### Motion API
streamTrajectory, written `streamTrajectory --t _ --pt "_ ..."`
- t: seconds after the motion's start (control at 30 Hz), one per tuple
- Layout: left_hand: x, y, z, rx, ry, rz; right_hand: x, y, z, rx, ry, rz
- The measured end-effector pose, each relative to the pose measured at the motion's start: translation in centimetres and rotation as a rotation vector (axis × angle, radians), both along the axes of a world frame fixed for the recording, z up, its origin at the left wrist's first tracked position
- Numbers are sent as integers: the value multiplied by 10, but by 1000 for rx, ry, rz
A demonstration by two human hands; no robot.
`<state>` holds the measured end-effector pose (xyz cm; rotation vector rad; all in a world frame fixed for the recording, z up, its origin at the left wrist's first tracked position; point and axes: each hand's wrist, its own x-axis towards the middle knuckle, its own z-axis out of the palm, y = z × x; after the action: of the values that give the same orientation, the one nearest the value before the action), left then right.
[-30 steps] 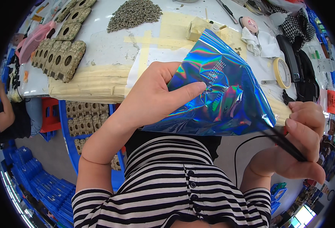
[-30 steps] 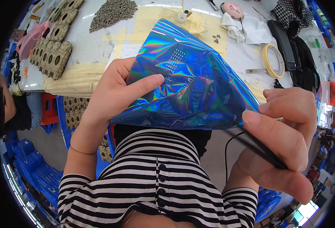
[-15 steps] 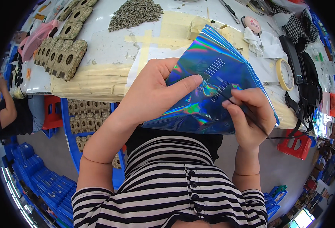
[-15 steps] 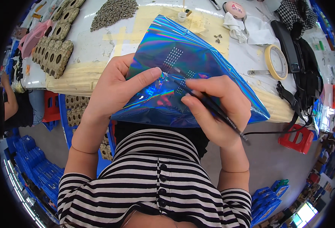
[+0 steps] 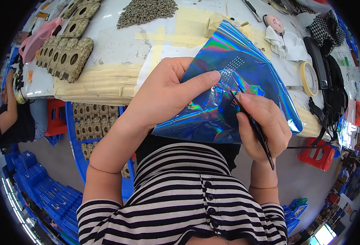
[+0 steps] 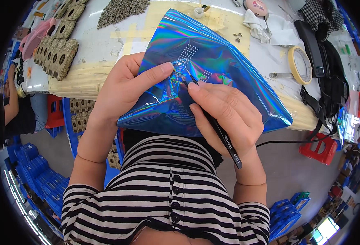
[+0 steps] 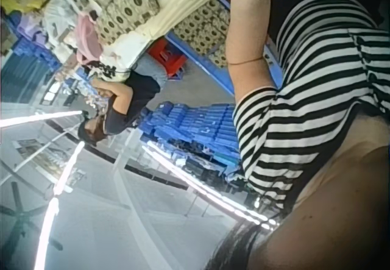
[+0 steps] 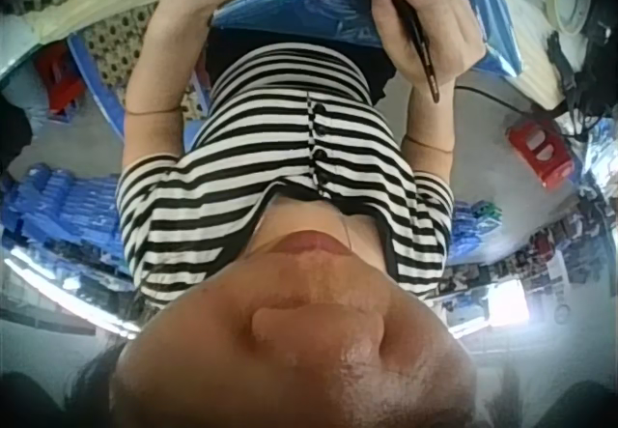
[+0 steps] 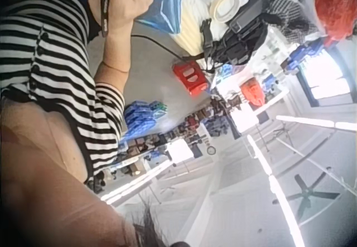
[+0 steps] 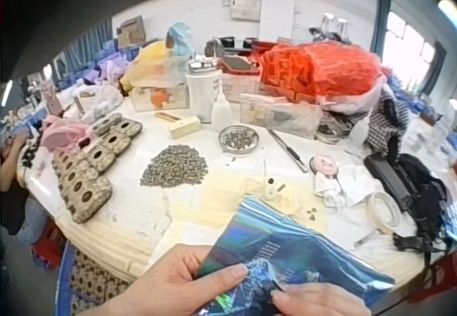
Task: The person uses tweezers to pick up a small adhesive sticker from a tray and applies it to the surface of a holographic bag, then smooths the material by hand.
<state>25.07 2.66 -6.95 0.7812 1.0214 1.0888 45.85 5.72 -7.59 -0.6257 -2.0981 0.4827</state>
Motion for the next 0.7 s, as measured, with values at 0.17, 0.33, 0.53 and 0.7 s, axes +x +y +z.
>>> streamTrajectory --t 0.17,0.33,0.53,0.7 --pt "1 0 -1 4 1 7 -2 -1 2 -19 -5 -16" --pt "2 -1 -2 37 -41 21 -3 -1 3 -12 -17 -19" --pt "4 -2 1 24 -16 36 -4 -2 4 -38 -14 -21" --pt "1 -2 0 17 -16 19 -6 -3 5 9 -32 -25"
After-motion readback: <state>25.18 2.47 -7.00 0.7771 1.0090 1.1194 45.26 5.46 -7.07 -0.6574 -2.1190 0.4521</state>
